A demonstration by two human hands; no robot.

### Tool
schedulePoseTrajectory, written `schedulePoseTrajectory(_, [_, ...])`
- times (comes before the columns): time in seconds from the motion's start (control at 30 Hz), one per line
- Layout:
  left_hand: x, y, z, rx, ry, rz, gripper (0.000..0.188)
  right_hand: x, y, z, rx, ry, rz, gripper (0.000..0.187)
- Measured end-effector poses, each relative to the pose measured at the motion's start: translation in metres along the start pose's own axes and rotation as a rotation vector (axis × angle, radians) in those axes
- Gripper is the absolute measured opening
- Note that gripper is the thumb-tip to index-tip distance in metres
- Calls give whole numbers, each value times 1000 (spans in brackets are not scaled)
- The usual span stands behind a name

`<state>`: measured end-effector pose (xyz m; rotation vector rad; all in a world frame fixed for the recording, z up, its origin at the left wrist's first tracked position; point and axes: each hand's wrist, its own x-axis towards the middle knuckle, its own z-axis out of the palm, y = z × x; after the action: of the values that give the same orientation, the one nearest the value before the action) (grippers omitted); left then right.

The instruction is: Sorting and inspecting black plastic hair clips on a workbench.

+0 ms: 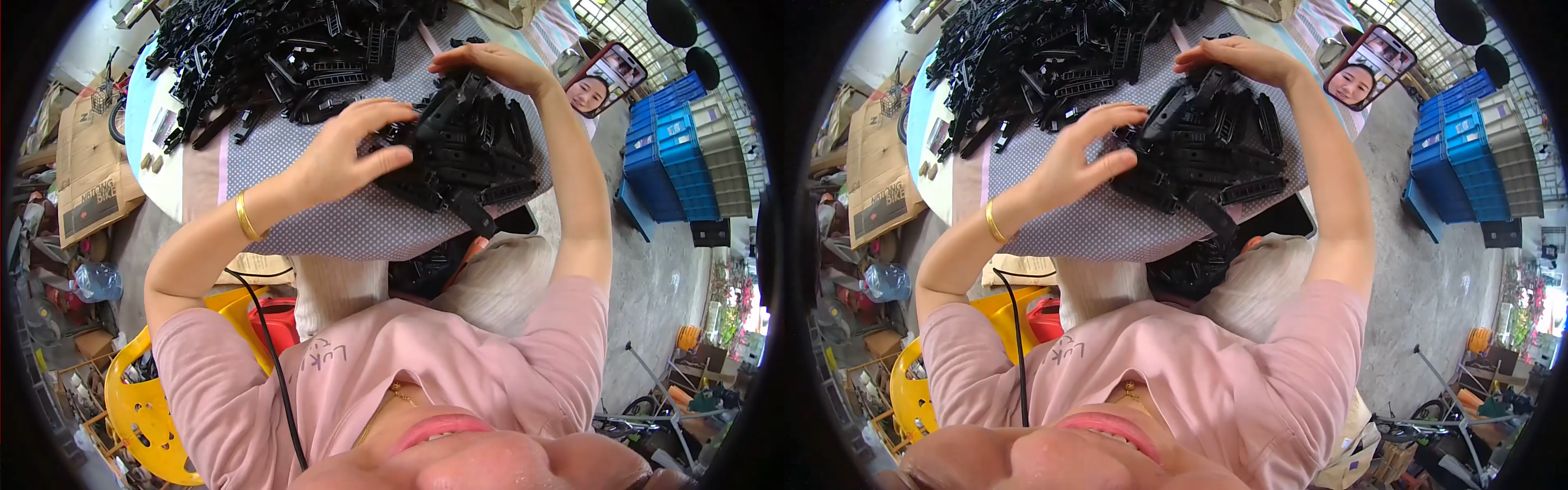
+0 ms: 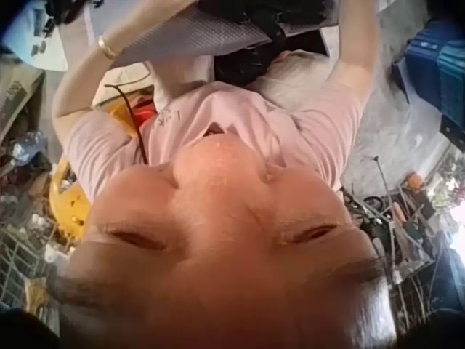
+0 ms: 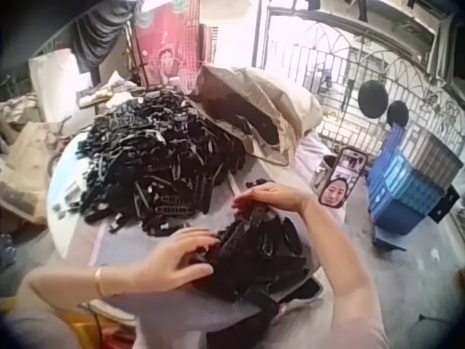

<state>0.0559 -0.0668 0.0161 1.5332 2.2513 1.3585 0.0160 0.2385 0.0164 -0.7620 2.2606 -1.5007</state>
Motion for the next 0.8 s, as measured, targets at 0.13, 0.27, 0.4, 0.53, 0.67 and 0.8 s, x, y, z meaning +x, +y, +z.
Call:
schedulePoseTrajectory(0.13, [-17,10,20,273,-148,38,87,-26,-5,23,-125,34,-88,64])
schedulePoseTrajectory(0.27, [-6,16,46,197,-61,30,96,-48,-20,58,-187,176,-25,67])
schedulePoseTrajectory(0.4, [-7,26,57,284,-73,66,93,-64,-30,83,-232,301,-22,53])
schedulePoseTrajectory(0.53, [-6,29,64,260,-83,176,89,-89,-38,98,-267,372,-2,50])
schedulePoseTrajectory(0.67, [-1,35,70,199,-121,319,85,-116,-46,116,-329,553,-27,45])
schedulePoseTrajectory(0.8, [7,44,81,222,-188,481,83,-143,-39,142,-379,743,-92,49])
